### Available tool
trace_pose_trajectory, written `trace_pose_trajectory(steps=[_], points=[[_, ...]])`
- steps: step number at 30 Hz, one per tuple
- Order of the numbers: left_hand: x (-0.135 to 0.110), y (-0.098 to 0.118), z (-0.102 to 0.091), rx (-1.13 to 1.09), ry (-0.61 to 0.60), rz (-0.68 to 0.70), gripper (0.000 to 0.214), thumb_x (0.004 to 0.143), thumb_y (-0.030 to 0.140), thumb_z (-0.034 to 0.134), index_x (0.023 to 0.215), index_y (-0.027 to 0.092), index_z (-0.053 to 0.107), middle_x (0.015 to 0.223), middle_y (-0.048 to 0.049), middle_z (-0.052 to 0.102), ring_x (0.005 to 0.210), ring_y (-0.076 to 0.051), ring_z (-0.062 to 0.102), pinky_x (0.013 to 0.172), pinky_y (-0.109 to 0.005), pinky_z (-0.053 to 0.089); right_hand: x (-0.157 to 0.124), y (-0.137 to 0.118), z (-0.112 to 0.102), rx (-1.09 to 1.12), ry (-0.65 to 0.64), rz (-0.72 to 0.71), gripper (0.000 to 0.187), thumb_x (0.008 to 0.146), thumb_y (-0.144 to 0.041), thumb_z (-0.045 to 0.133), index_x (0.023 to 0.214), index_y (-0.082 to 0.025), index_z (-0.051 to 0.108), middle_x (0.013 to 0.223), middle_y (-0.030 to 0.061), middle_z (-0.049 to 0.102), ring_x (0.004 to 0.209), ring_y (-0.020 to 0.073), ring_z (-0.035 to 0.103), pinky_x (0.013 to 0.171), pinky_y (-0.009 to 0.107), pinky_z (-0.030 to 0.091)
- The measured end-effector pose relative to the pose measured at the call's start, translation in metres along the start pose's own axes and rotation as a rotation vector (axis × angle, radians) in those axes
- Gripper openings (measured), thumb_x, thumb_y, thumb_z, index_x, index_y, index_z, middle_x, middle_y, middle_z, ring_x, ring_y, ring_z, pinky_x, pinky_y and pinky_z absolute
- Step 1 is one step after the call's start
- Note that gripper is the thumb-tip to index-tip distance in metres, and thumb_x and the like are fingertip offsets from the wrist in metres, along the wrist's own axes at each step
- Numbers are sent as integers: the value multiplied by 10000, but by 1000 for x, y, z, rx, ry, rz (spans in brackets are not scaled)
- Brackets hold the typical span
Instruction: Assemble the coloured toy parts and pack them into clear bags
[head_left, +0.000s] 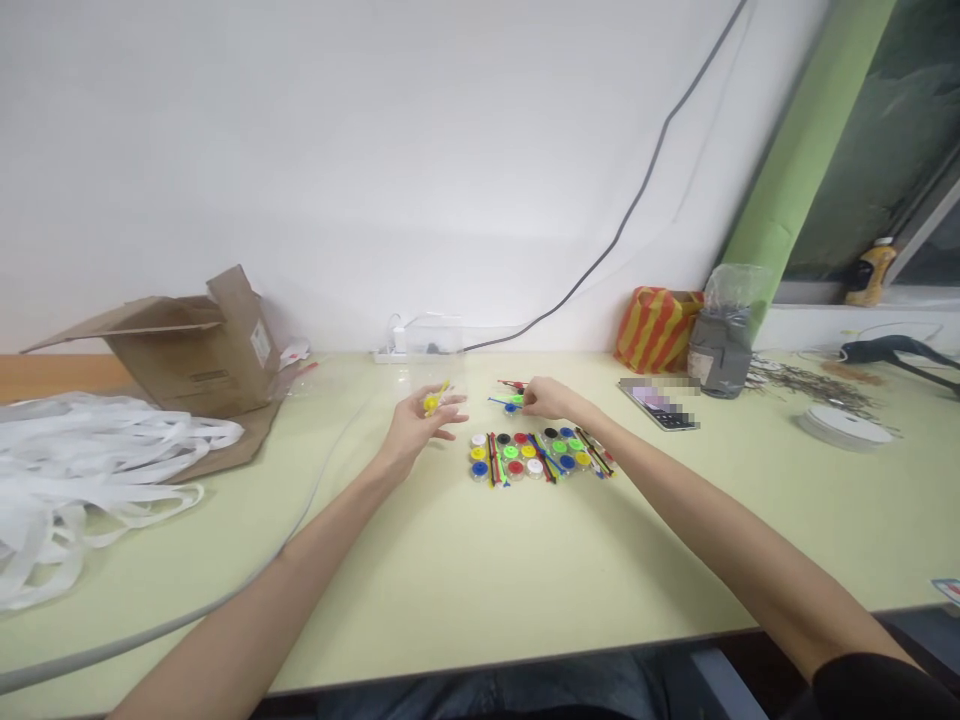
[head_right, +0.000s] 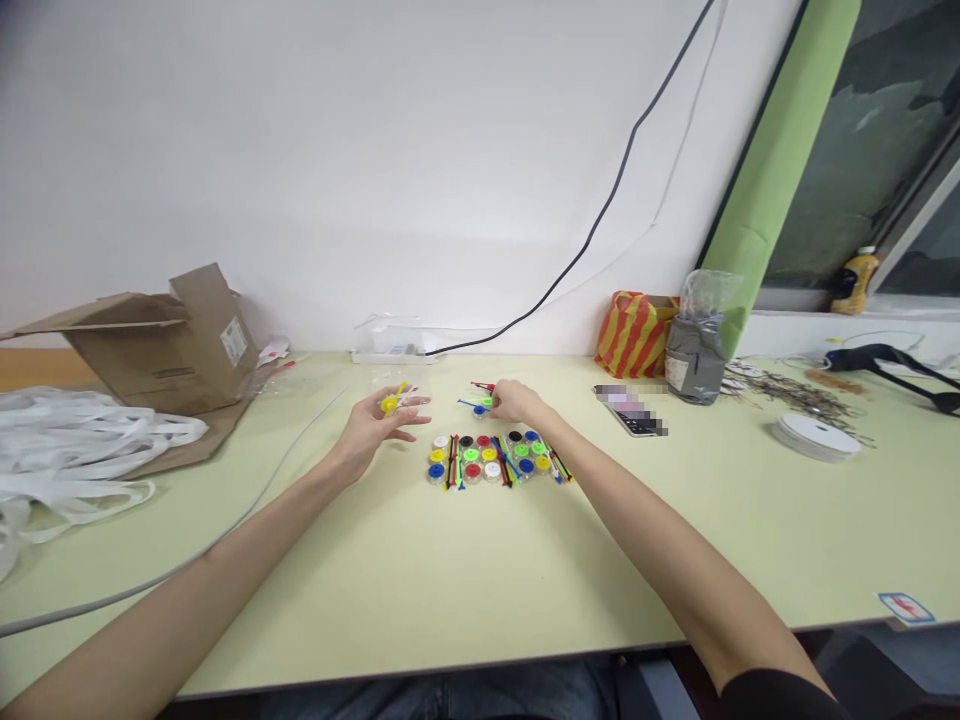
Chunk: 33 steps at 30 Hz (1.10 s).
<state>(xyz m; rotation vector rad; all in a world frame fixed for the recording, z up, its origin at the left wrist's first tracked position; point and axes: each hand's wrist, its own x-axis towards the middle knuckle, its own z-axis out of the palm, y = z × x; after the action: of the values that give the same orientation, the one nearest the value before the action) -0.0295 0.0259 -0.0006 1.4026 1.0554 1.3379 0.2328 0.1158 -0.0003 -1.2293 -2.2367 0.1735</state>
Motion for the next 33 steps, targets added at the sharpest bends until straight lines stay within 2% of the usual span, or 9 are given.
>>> trace_pose_trajectory(steps=[4,7,12,15,22,25,29,31,33], points=[[0,-3,-1,21,-5,7,652,706,365,830,1284,195,582,1194,-137,712,876,-252,759,614,-298,608,9,-10,-16,42,-93,61,141,823,-190,726,706,-119,694,696,77,705,624,155,609,576,267,457],[1,-4,-1,40,18,18,631,686,354,827,1251,189,601,1110,-112,723,806,-219,748,601,-295,603,20,-24,-41,97,-50,45,149,879,-216,628,776,-130,695,720,63,718,622,137,603,578,253,433],[1,-3,-1,83,41,23,568,673,345,815,1186,188,630,1018,-82,724,732,-188,724,572,-284,581,33,-56,-86,298,356,-68,149,919,-237,538,869,-150,647,724,35,667,662,141,585,657,274,444],[2,-4,0,123,31,28,559,663,345,819,1171,195,642,991,-76,729,716,-192,722,582,-298,582,32,-84,-103,360,466,-200,145,940,-241,522,895,-170,640,757,22,643,724,146,579,697,281,442],[1,-4,2,129,-57,81,537,697,352,812,1186,209,642,1044,-87,734,793,-220,740,646,-324,591,28,-134,-87,239,185,-398,108,902,-253,645,896,-182,727,847,28,671,776,151,551,775,302,427],[-1,-2,2,76,-61,80,562,706,368,815,1212,203,633,1051,-93,733,820,-231,745,652,-326,593,35,-125,-76,200,289,-361,119,909,-253,628,933,-188,725,860,35,678,801,165,559,819,315,433],[-1,-1,1,12,-48,75,616,704,391,827,1246,188,617,1080,-107,727,824,-232,745,647,-331,602,43,-87,-68,157,417,-203,196,925,-200,526,946,-162,717,879,55,698,797,172,586,810,302,449],[-1,-1,1,-1,-40,55,644,699,406,834,1262,187,608,1096,-116,726,845,-244,748,642,-335,608,42,-62,-62,61,290,-119,235,905,-150,511,1006,-153,723,908,59,711,813,169,608,804,281,450],[-2,0,2,-5,-38,32,644,707,429,831,1261,189,606,1128,-127,723,900,-266,749,651,-343,616,38,-38,-52,-89,50,7,263,866,-106,548,1046,-153,733,971,64,727,846,162,630,799,253,448]])
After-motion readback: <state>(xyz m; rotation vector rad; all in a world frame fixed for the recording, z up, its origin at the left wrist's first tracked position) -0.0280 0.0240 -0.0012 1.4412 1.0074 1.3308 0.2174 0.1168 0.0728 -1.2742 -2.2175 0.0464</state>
